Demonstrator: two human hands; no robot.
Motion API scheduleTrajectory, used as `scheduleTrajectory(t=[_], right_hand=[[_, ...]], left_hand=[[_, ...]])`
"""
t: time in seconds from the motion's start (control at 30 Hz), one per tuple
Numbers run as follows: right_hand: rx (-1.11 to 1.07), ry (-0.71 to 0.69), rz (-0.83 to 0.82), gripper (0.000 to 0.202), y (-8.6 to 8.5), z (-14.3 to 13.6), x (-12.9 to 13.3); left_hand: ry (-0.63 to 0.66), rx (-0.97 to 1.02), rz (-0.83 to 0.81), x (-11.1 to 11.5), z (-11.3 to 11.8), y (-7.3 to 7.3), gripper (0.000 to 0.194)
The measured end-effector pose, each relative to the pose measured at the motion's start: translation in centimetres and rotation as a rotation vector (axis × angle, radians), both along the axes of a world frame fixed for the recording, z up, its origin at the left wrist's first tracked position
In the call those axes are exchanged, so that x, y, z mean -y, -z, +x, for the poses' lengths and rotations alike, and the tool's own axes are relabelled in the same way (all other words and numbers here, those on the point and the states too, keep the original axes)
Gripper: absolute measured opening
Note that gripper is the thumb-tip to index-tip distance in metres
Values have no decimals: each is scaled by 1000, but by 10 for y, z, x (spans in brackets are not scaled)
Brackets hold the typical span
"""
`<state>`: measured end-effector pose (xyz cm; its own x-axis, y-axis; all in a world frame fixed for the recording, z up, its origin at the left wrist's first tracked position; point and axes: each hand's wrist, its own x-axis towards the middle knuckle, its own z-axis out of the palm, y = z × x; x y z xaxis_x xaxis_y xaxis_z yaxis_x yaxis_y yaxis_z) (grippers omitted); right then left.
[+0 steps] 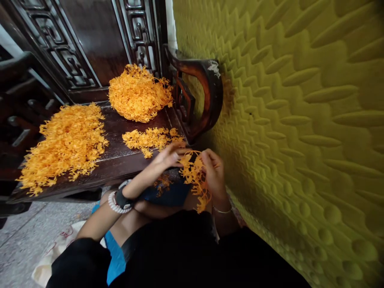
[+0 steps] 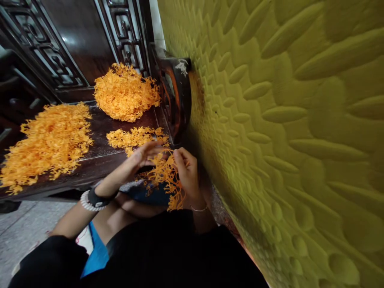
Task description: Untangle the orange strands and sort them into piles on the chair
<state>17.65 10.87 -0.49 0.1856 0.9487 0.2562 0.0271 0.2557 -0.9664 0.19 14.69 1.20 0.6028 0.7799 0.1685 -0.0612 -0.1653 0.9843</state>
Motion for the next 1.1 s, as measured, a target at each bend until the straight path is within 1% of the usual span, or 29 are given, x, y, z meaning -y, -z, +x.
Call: scheduleTrajectory(t=[0.03,0.07,0.13,0.2,0.27,0.33,0.4,0.43,0.5,0.57,0.6,0.67,0.73,0.77,0.83,0.9,0.97,1.03,1.1], right_hand=[[90,-33,39,34,-3,-1,1],[174,-64,70,32,-6,-1,2],[281,-141,75,28,-13,1,4],[313,-284,0,27,-19,8,5],[318,-453,-97,27,-24,16,5],[329,-618,-167,27,-26,24,5],[352,-763,-215,28,-25,31,4],[373,-835,-232,30,-23,33,3],[439,-931,-226,29,-18,34,2],[464,-954,-168,26,-13,31,2],[435,-943,-137,27,-10,28,2],[320,-892,-105,35,-6,18,4],[228,-839,-131,41,-4,7,7],[220,-838,-155,38,-4,2,9],[259,-874,-193,26,-6,-6,11],[336,-918,-207,20,-11,-10,13],[437,-913,-186,20,-19,-10,16],[544,-930,-163,23,-25,-9,21],[636,-983,-122,30,-30,-8,28]], left_hand=[[17,-12,-54,11,3,1,62],[9,-51,-60,19,5,3,57],[-35,-118,24,26,5,7,44],[-65,-134,136,25,-3,10,34],[-78,-146,180,24,-15,9,31],[-46,-181,121,25,-27,6,32],[32,-222,47,29,-37,1,32],[61,-241,30,31,-41,-1,31],[62,-278,56,37,-45,-4,29],[26,-312,127,42,-47,-5,28],[15,-330,168,45,-47,-5,28],[-5,-373,264,50,-47,-3,29],[-37,-428,349,56,-45,-2,26],[-46,-463,373,60,-44,-1,23],[-36,-545,382,68,-43,-2,16],[-16,-651,374,77,-42,-2,17],[-38,-798,401,87,-44,-1,22],[-84,-952,469,98,-48,-1,29],[-108,-1019,551,111,-55,-1,33]])
